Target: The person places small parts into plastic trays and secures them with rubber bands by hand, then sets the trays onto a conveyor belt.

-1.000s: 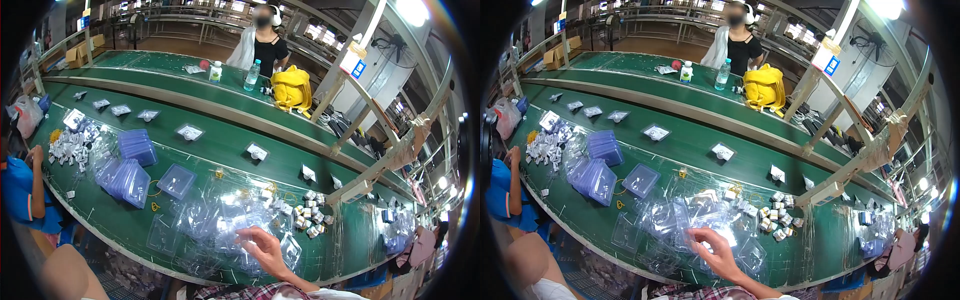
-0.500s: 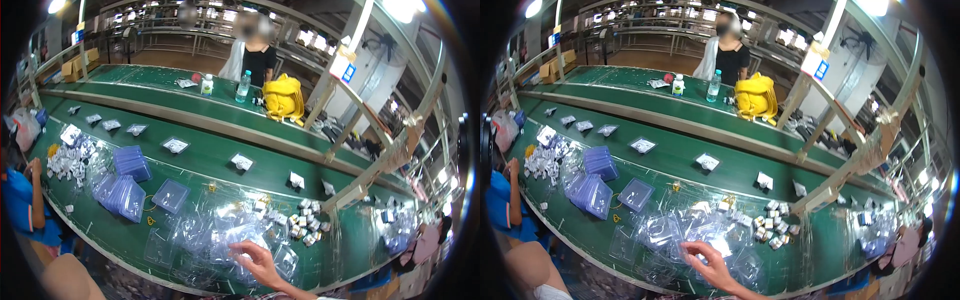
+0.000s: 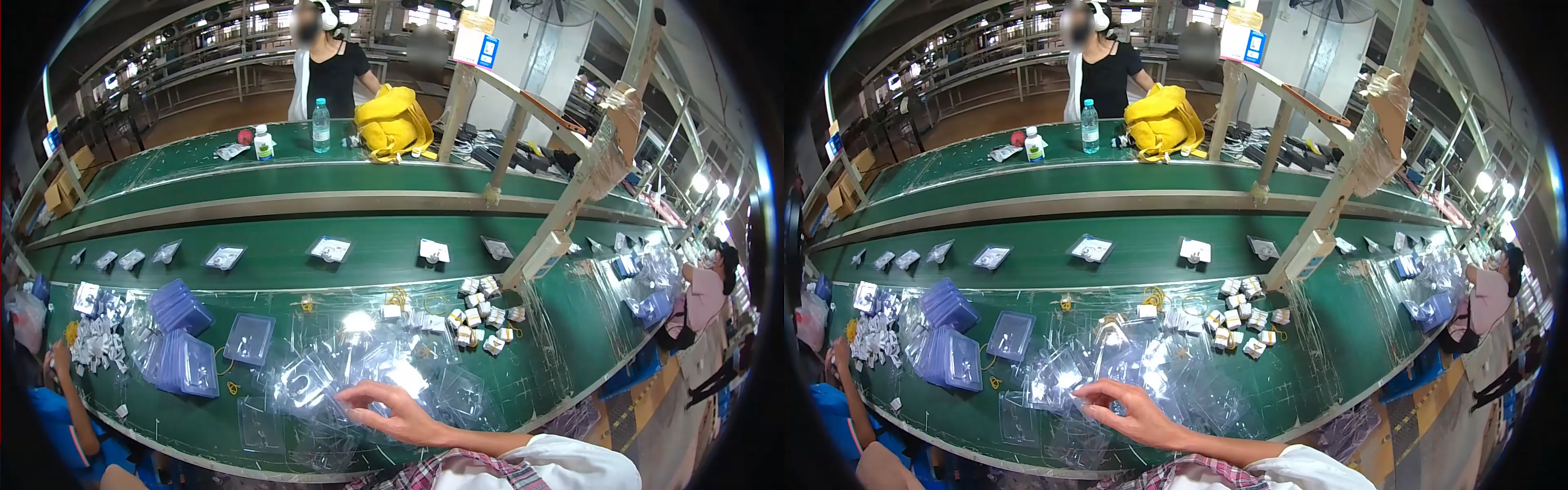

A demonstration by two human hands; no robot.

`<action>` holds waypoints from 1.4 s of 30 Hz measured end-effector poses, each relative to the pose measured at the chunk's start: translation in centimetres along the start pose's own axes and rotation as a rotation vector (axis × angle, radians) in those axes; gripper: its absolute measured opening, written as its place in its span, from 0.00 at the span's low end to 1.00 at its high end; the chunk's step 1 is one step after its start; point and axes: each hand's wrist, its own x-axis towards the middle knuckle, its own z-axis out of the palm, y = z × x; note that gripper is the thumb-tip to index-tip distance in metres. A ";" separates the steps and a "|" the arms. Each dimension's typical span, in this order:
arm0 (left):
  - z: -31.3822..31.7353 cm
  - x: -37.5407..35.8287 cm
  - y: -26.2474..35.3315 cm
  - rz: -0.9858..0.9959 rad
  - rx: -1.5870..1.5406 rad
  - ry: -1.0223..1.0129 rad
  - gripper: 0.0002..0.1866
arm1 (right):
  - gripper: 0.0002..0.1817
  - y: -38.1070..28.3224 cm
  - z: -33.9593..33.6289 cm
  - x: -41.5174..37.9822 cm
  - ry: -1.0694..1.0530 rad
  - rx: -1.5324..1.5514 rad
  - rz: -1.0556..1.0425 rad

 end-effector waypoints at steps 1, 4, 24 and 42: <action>-0.1 0.2 0.1 0.006 -0.007 0.002 0.15 | 0.17 0.3 0.0 -0.1 0.001 -0.001 -0.001; 0.3 0.0 0.6 0.038 -0.026 0.005 0.15 | 0.16 0.2 -0.1 0.0 -0.001 -0.015 -0.015; -2.2 -2.4 4.9 0.488 -0.534 0.519 0.16 | 0.14 0.2 -3.1 2.8 0.174 -0.157 -0.094; 19.7 -21.6 -15.9 -0.863 0.509 -0.975 0.51 | 0.12 9.2 -21.5 18.0 0.522 -1.393 -0.059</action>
